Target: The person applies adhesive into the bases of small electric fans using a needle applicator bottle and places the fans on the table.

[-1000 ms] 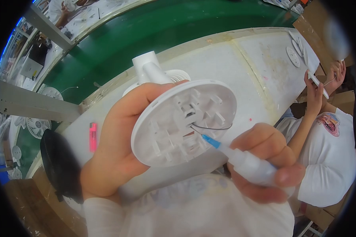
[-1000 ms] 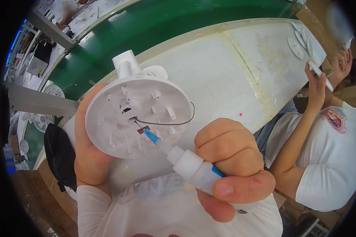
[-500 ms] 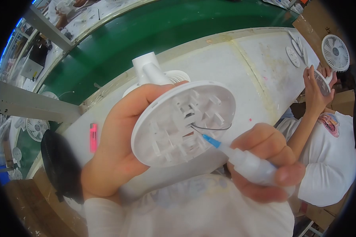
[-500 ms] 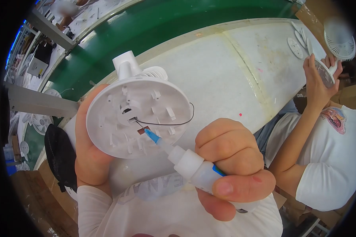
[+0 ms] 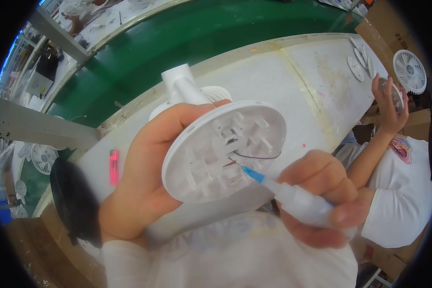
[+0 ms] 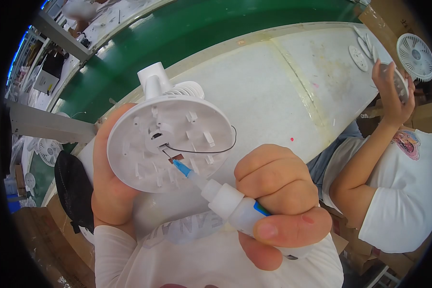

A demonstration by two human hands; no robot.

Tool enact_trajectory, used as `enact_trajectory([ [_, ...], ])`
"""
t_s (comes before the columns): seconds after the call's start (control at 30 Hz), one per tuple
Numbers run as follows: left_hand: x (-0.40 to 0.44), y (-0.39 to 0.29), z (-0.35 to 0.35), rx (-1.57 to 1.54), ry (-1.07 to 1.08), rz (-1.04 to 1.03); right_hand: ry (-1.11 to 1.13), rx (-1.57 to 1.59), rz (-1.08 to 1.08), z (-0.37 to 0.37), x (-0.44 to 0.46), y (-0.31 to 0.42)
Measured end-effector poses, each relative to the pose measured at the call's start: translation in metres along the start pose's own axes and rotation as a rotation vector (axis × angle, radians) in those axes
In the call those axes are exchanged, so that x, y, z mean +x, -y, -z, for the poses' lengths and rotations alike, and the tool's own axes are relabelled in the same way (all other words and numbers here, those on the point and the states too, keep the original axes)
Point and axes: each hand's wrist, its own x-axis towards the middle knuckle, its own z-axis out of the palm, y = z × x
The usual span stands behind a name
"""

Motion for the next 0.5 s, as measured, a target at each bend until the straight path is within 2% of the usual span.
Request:
enact_trajectory([
  [0.23,0.004,0.002,-0.003,0.010,-0.010,0.007,-0.040,-0.038,-0.021,0.002,-0.002,0.000],
  [0.3,0.000,0.006,-0.001,0.130,-0.048,-0.097,-0.160,-0.001,-0.035,-0.005,-0.002,0.001],
  [0.37,0.001,0.004,0.003,0.108,-0.017,-0.046,-0.229,0.006,-0.060,-0.009,-0.002,0.004],
  [0.43,0.006,0.006,0.003,0.194,-0.024,-0.082,-0.254,-0.016,-0.098,-0.004,-0.004,0.003],
  [0.5,0.005,0.012,0.001,0.388,-0.066,-0.203,-0.241,-0.030,-0.110,-0.004,-0.003,0.002],
])
